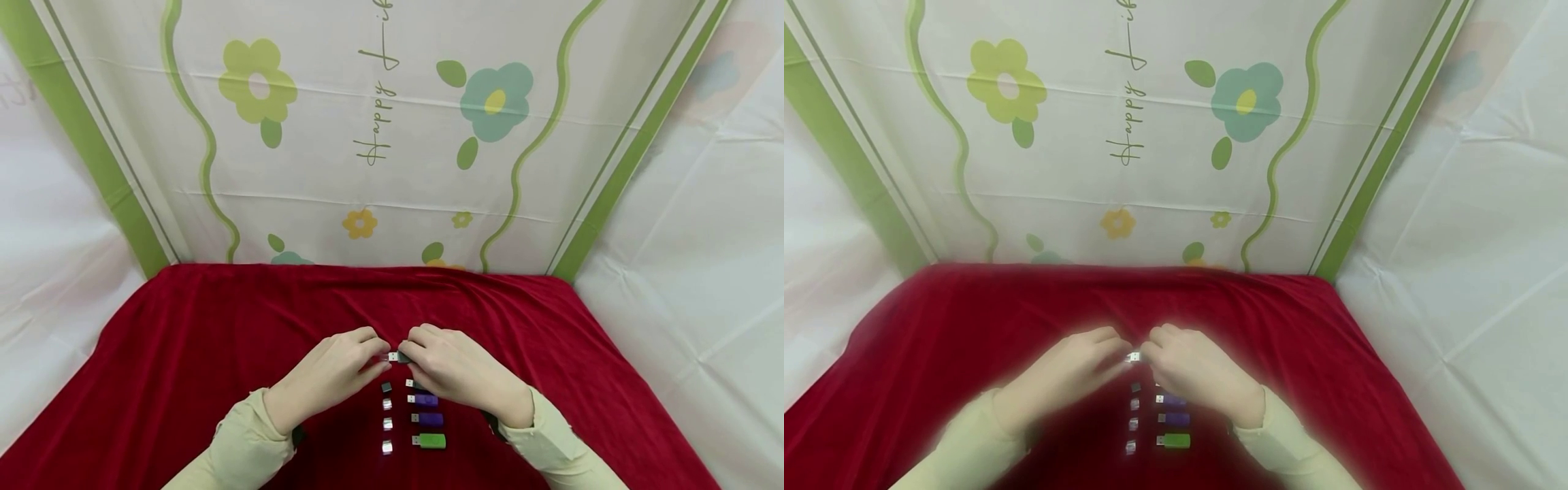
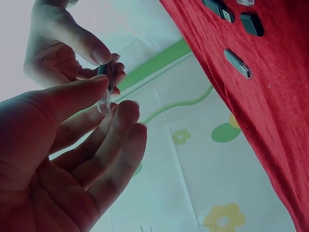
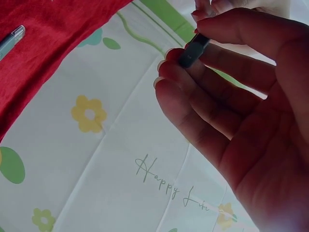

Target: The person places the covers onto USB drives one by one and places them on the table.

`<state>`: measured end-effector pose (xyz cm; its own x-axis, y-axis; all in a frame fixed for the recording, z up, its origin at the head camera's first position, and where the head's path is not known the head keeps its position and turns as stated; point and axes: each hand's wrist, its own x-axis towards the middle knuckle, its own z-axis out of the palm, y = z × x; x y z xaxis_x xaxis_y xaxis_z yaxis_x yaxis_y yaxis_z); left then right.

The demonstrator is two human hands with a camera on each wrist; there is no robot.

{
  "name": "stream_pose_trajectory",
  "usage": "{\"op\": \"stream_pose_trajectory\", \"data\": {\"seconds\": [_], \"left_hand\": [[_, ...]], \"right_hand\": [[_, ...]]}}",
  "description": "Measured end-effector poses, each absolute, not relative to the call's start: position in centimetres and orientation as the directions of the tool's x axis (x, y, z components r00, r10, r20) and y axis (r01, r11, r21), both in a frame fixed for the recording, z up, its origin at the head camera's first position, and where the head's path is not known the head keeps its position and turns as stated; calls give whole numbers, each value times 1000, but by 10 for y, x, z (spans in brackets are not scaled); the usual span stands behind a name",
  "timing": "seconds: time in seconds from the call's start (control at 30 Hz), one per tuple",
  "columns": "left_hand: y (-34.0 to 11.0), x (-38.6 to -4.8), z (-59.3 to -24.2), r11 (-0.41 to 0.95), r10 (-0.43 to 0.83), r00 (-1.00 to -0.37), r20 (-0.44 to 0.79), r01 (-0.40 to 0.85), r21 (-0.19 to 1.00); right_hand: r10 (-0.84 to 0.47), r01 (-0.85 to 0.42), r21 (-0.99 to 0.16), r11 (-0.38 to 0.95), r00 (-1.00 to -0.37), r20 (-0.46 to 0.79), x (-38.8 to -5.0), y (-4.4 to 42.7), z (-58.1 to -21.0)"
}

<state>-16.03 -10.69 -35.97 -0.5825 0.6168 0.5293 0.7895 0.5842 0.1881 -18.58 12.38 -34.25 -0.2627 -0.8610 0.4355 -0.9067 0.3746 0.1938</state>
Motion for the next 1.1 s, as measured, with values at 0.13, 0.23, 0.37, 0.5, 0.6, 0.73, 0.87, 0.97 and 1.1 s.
{"op": "stream_pose_trajectory", "data": {"seconds": [0.13,0.23,0.37,0.5,0.6,0.73,0.87,0.97,1.1], "left_hand": [[-107,-160,-360,581,622,-578,529,793,183],[-108,-160,-360,581,623,-575,530,794,179],[-107,-160,-361,577,626,-569,532,798,174],[-107,-160,-361,580,626,-567,535,798,167],[-106,-160,-362,588,621,-569,539,793,159],[-106,-160,-362,602,612,-572,546,785,148],[-106,-160,-362,620,596,-582,553,771,145],[-105,-161,-362,635,583,-590,559,760,140],[-105,-161,-361,633,576,-593,562,759,153]], "right_hand": [[-862,-906,200,373,-259,435,-185,123,-342],[-864,-908,198,370,-257,432,-186,123,-343],[-867,-912,199,358,-246,432,-185,123,-344],[-866,-911,208,357,-239,439,-184,123,-343],[-864,-910,207,359,-241,441,-184,122,-344],[-861,-911,194,364,-249,444,-184,122,-345],[-855,-911,188,366,-249,455,-184,122,-344],[-850,-913,189,362,-240,469,-184,122,-343],[-843,-917,177,357,-235,484,-185,123,-342]]}}
